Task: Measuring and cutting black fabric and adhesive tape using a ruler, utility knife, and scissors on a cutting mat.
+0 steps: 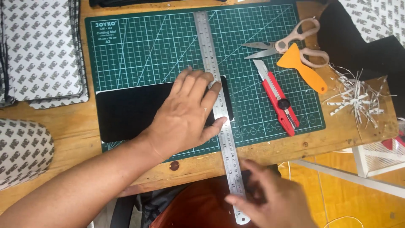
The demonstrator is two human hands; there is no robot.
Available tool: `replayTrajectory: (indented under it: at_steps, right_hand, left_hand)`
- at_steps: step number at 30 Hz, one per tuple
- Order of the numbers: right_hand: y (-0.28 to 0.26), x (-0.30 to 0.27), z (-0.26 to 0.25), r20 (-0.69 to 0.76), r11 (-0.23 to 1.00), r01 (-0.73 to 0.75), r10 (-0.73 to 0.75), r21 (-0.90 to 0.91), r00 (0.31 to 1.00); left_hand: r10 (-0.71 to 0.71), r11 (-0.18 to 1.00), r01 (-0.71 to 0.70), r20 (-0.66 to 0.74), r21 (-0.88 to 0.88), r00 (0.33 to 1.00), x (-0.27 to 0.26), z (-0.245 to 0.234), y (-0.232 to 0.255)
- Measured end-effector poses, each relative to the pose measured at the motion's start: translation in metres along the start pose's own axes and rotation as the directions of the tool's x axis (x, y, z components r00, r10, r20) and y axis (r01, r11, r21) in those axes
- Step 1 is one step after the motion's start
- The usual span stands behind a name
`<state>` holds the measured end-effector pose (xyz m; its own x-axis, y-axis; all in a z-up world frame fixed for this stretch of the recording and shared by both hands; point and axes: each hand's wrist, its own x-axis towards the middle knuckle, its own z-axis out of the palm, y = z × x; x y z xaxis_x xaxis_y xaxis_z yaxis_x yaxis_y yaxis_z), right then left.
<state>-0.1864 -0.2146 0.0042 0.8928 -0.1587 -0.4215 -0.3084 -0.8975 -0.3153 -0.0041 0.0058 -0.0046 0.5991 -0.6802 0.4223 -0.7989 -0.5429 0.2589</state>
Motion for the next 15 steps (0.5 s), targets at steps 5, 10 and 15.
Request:
replayTrajectory:
  at_steps: [5,10,15]
  right_hand:
    - [-0.016,-0.003,0.007,0.075,1.0,0.008,-0.008,0.002,0.997]
    - [-0.026,0.001,-0.024,0.085,0.935,-0.295,0.284,0.195,0.955]
    - [-0.022,-0.009,-0.03,-0.148,0.898,-0.264,0.332,0.352,0.932]
  left_hand:
    - [-0.016,0.972,0.05,-0.146,0.231,0.989,-0.003,-0.01,0.011]
    - [-0.063,0.946,0.08,-0.064,0.316,0.996,-0.012,-0.005,0.014]
    - [-0.041,0.974,0.033,0.032,0.225,0.999,-0.018,-0.005,0.02]
